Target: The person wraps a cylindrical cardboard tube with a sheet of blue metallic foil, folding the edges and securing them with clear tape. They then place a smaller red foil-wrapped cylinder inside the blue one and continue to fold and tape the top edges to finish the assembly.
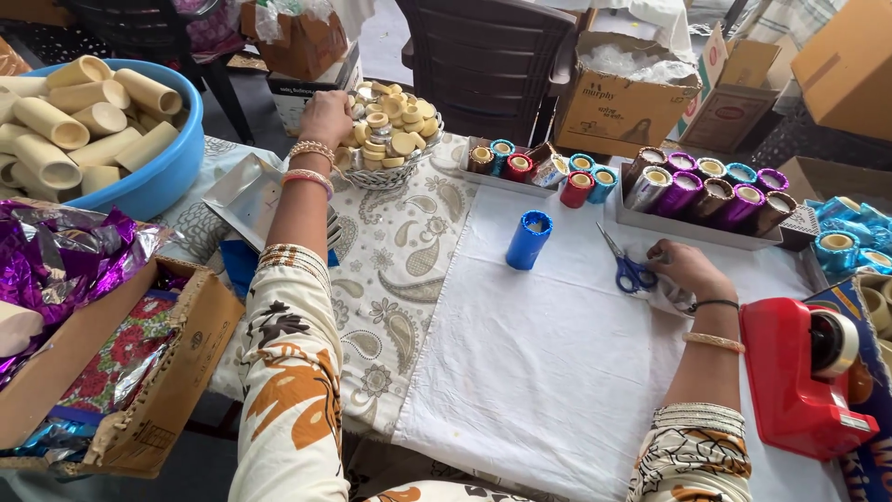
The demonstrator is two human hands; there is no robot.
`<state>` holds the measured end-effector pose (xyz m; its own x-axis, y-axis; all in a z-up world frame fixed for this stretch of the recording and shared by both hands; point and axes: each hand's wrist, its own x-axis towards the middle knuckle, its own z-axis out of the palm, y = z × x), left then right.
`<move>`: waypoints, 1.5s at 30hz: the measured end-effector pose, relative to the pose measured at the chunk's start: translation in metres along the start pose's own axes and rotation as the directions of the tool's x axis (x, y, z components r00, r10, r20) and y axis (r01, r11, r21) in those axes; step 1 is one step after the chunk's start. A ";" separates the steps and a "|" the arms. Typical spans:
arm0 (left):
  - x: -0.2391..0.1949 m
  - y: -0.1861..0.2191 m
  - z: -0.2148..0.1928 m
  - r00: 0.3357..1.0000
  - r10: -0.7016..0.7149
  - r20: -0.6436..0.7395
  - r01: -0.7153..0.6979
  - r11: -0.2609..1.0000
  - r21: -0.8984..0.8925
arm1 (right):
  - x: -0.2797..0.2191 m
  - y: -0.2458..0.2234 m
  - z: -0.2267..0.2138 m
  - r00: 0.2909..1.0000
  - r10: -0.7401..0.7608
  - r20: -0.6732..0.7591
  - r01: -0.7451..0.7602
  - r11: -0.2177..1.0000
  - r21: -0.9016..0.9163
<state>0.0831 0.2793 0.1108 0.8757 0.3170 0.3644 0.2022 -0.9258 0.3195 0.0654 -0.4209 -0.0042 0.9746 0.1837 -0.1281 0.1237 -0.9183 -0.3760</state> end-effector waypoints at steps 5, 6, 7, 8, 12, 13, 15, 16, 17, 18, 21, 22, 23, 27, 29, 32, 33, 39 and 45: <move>0.003 -0.007 0.022 0.995 -0.005 -0.098 0.017 0.993 0.116 | -0.019 -0.025 -0.007 0.995 0.098 -0.011 -0.097 0.990 0.100; 0.005 -0.010 0.028 0.995 -0.015 -0.097 0.030 0.987 0.155 | -0.026 -0.034 -0.012 0.987 0.163 0.014 -0.163 0.976 0.144; 0.001 -0.006 0.020 0.995 -0.016 -0.099 0.032 0.988 0.154 | -0.026 -0.032 -0.011 0.987 0.161 0.013 -0.161 0.976 0.143; -0.002 -0.001 0.012 0.999 -0.042 -0.031 0.047 0.983 0.178 | -0.025 -0.029 -0.011 0.987 0.163 0.002 -0.161 0.968 0.194; -0.040 0.039 -0.033 0.972 -0.105 0.209 0.039 0.953 0.301 | -0.019 -0.016 -0.005 0.986 0.167 0.001 -0.159 0.940 0.302; -0.044 0.040 -0.032 0.972 -0.104 0.211 0.036 0.952 0.304 | -0.020 -0.017 -0.004 0.986 0.169 0.004 -0.162 0.938 0.305; -0.051 0.042 -0.029 0.959 -0.081 0.272 -0.019 0.937 0.348 | -0.023 -0.019 -0.005 0.989 0.140 -0.038 -0.123 0.949 0.290; -0.047 0.032 -0.015 0.958 -0.078 0.275 -0.024 0.937 0.349 | -0.023 -0.023 -0.006 0.989 0.144 -0.037 -0.127 0.947 0.293; -0.042 0.024 0.001 0.972 -0.037 0.234 -0.047 0.938 0.344 | -0.026 -0.025 -0.007 0.988 0.154 -0.027 -0.139 0.944 0.301; -0.036 0.016 0.017 0.981 0.004 0.192 -0.071 0.938 0.340 | -0.028 -0.027 -0.008 0.986 0.163 -0.018 -0.150 0.940 0.308; -0.032 0.016 0.016 0.996 0.026 0.086 -0.053 0.944 0.327 | -0.027 -0.018 -0.008 0.997 0.083 -0.005 -0.078 0.952 0.296; -0.041 0.031 0.000 0.995 0.041 0.091 -0.069 0.944 0.323 | -0.025 -0.014 -0.006 0.995 0.098 -0.011 -0.090 0.949 0.301; -0.049 0.044 -0.016 0.998 0.058 0.038 -0.067 0.958 0.278 | -0.021 -0.010 -0.004 0.997 0.044 -0.059 -0.027 0.966 0.255; -0.087 0.112 -0.078 0.994 0.098 0.039 -0.095 0.993 -0.070 | -0.045 -0.055 -0.027 0.985 0.170 0.006 -0.168 0.966 0.198; -0.095 0.132 -0.062 0.972 0.199 0.122 -0.156 0.943 -0.295 | -0.017 -0.025 -0.007 0.993 0.070 -0.096 -0.065 0.996 0.052; -0.117 0.168 -0.032 0.905 0.374 0.201 -0.161 0.741 -0.652 | -0.028 -0.050 -0.013 0.974 -0.060 -0.220 0.028 0.988 -0.149; -0.126 0.180 -0.021 0.876 0.435 0.210 -0.122 0.619 -0.776 | -0.038 -0.071 -0.022 0.962 -0.081 -0.260 0.031 0.981 -0.193; -0.162 0.222 0.047 0.820 0.549 0.160 -0.129 0.451 -0.883 | -0.035 -0.156 -0.017 0.827 -0.487 -0.280 0.562 0.707 0.430; -0.179 0.243 0.050 0.841 0.524 0.137 -0.208 0.545 -0.812 | -0.056 -0.207 -0.014 0.855 -0.451 -0.256 0.516 0.691 0.507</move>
<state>-0.0030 -0.0128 0.0796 0.9020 -0.2469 0.3541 -0.4280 -0.4035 0.8087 -0.0126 -0.2461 0.0936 0.8255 0.4813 0.2948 0.4936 -0.3621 -0.7907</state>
